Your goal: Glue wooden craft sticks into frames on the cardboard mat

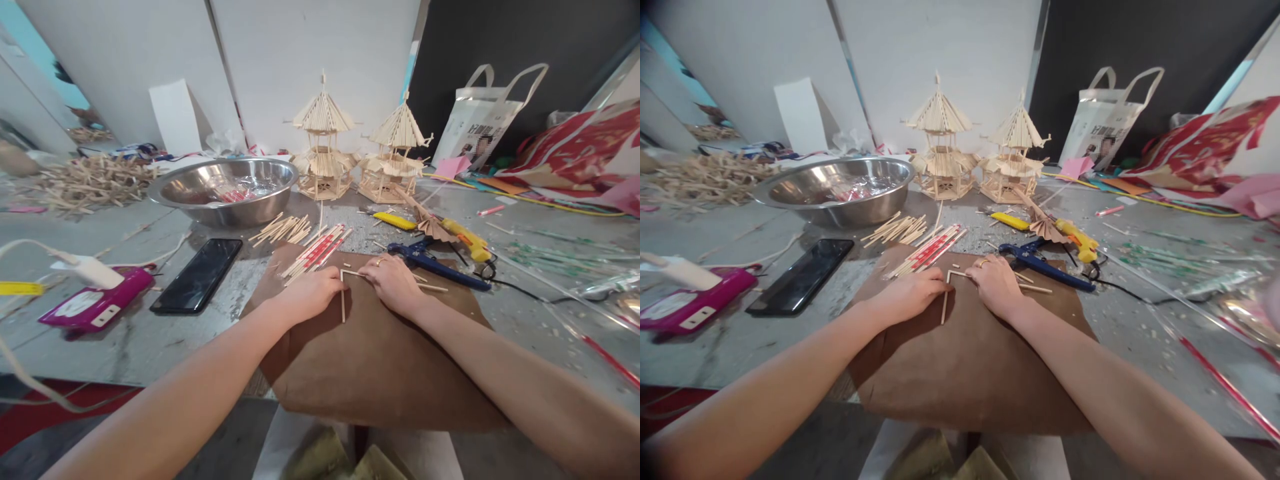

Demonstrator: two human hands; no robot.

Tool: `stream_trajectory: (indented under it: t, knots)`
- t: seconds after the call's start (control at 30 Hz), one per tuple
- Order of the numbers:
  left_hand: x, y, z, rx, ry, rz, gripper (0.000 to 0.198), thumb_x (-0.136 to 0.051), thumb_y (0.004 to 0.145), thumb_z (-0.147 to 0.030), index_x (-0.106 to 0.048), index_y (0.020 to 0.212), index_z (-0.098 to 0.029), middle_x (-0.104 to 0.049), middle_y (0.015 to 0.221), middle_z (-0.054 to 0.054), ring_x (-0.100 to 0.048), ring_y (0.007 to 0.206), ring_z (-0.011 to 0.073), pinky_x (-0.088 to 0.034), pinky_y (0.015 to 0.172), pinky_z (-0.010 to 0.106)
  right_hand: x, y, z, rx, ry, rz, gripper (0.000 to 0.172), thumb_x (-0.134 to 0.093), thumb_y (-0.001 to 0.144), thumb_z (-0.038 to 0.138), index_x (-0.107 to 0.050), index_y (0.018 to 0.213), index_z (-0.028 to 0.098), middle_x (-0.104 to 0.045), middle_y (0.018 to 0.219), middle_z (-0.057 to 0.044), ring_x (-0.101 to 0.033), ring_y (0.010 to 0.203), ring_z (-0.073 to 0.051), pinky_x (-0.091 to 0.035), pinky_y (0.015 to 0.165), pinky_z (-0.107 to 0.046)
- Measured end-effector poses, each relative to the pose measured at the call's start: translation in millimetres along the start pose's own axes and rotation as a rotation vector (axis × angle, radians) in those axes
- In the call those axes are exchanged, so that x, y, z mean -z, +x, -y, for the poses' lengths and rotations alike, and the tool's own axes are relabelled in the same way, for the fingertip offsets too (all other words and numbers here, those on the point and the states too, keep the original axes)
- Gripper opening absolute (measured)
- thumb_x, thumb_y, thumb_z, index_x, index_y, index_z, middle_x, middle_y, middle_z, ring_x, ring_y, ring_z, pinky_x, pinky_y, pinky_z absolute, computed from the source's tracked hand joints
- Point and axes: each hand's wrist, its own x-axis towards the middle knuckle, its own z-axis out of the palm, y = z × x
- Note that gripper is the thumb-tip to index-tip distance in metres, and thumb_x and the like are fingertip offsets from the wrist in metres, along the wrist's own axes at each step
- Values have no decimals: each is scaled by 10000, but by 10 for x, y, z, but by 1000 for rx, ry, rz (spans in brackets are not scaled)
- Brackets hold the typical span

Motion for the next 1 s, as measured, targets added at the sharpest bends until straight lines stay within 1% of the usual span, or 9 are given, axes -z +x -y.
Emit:
stream_trajectory:
  t: [0.17, 0.47, 0.6, 0.67, 0.7, 0.77, 0.87, 0.93, 1.0]
  knots:
    - [-9, 9, 17, -8, -58, -26, 302, -335, 815, -174, -580, 976, -244, -525, 993, 20, -533, 817, 126, -414, 719, 252, 5, 8, 0, -26, 28, 21, 245, -392, 822, 219, -634, 859, 235, -625, 875, -16, -474, 833, -157, -278, 680, -261]
    - [-24, -2, 15, -32, -13, -55, 308, -329, 815, -163, -571, 986, -249, -530, 991, 15, -534, 842, 128, -421, 711, 246, 33, 16, 20, -22, 29, 27, 241, -402, 811, 205, -636, 853, 240, -630, 877, -11, -479, 852, -155, -304, 715, -261]
    - [-6, -2, 6, -16, -9, -56, 306, -326, 817, -172, -584, 968, -241, -539, 979, 23, -540, 833, 131, -422, 694, 243, 165, 25, -78, -77, 8, 22, 259, -387, 812, 225, -629, 903, 232, -624, 929, -23, -488, 883, -157, -319, 753, -266]
    - [4, -2, 4, -4, -19, -46, 310, -317, 825, -191, -584, 973, -241, -541, 971, 23, -545, 814, 129, -422, 689, 242, 278, 2, -179, -169, -4, 13, 269, -380, 810, 244, -610, 948, 227, -622, 936, -26, -507, 865, -151, -338, 741, -255]
    - [7, -1, 5, 1, -22, -44, 310, -315, 827, -198, -583, 977, -244, -542, 971, 23, -546, 808, 128, -422, 686, 241, 333, -17, -234, -231, -14, 34, 267, -381, 806, 262, -611, 938, 231, -624, 928, -25, -519, 851, -154, -349, 717, -254]
    - [7, 0, 9, 0, -22, -45, 309, -317, 828, -205, -580, 983, -247, -539, 979, 24, -545, 811, 127, -420, 689, 239, 422, -64, -332, -319, -53, 131, 250, -393, 789, 292, -624, 873, 243, -632, 889, -17, -540, 813, -164, -362, 661, -256]
    - [-1, 4, 19, -10, -21, -50, 309, -312, 830, -211, -580, 981, -245, -531, 991, 27, -540, 820, 129, -418, 696, 243, 473, -119, -403, -379, -137, 279, 226, -423, 756, 309, -628, 831, 253, -636, 851, -20, -558, 772, -186, -360, 592, -262]
    - [-10, 7, 27, -19, -22, -49, 312, -306, 831, -210, -579, 978, -243, -531, 980, 26, -538, 821, 131, -419, 697, 249, 466, -130, -396, -384, -188, 301, 220, -425, 751, 298, -622, 835, 252, -626, 876, -25, -560, 784, -200, -357, 573, -264]
    - [-20, 10, 33, -25, -22, -55, 311, -306, 830, -203, -577, 977, -246, -531, 969, 23, -536, 827, 133, -419, 700, 252, 454, -127, -362, -372, -221, 293, 209, -425, 752, 284, -609, 842, 245, -612, 906, -31, -560, 796, -206, -358, 563, -264]
